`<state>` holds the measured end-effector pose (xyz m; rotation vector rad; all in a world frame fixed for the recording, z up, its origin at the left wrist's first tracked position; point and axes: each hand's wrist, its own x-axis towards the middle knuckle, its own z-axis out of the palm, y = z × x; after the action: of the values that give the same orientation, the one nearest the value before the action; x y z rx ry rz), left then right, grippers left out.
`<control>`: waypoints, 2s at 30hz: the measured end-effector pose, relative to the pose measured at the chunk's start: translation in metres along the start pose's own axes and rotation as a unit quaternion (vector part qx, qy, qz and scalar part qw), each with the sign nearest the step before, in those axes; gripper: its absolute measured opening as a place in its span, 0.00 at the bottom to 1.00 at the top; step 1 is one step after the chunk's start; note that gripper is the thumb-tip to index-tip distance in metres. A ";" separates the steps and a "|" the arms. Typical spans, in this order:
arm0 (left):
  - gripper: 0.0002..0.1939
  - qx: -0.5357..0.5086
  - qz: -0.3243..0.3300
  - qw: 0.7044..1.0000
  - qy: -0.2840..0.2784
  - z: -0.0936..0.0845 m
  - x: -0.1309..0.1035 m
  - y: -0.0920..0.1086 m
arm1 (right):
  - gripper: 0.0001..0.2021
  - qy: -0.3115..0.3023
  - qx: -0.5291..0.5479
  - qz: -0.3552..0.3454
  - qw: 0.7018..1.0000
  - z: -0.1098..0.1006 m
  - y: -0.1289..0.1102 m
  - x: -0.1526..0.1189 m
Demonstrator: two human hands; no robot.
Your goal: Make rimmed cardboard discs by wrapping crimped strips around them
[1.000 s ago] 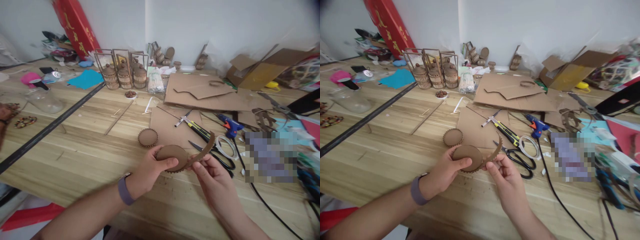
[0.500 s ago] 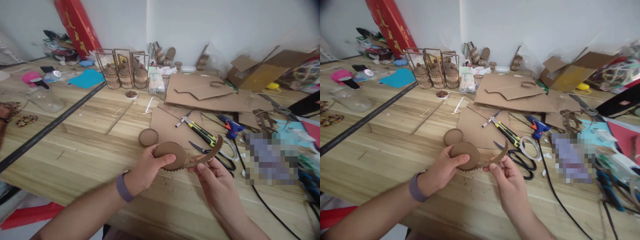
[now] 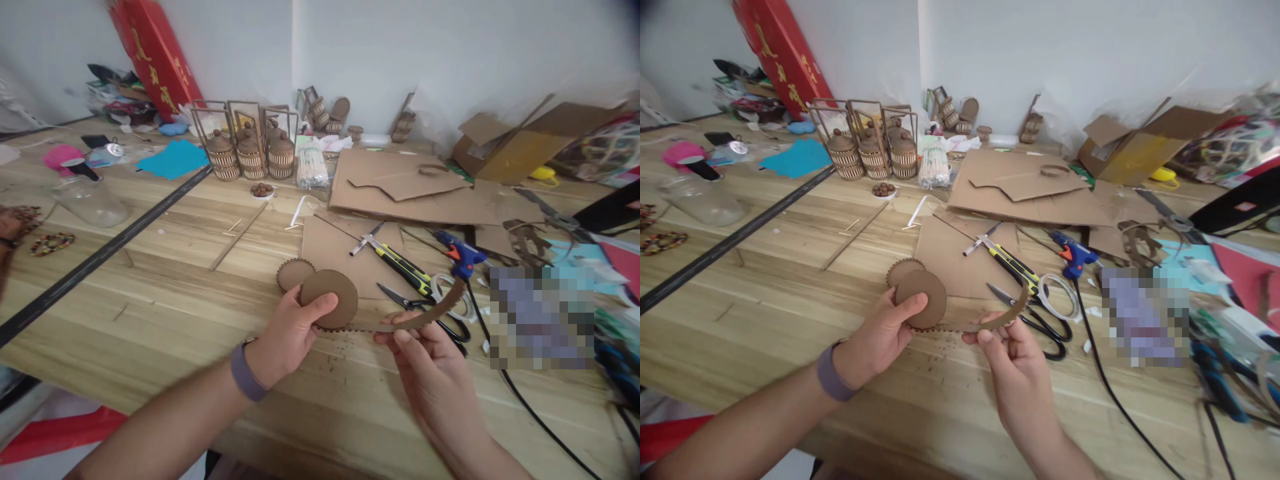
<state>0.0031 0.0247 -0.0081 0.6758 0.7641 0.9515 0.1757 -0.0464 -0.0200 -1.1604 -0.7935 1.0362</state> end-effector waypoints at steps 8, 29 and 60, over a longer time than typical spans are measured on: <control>0.20 0.097 0.026 0.993 -0.061 -0.005 0.000 -0.006 | 0.10 -0.013 -0.022 -0.012 1.000 0.002 -0.002 0.004; 0.15 0.230 0.036 0.966 -0.109 -0.001 -0.007 0.004 | 0.09 -0.070 -0.059 0.006 0.996 -0.006 0.001 0.003; 0.13 0.391 0.040 0.910 -0.135 -0.002 -0.010 0.010 | 0.08 -0.113 -0.193 -0.018 0.975 -0.008 -0.011 0.006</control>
<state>-0.0067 0.0208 0.0012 1.5173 0.8688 0.5777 0.1872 -0.0441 -0.0117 -1.3624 -1.2314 1.0224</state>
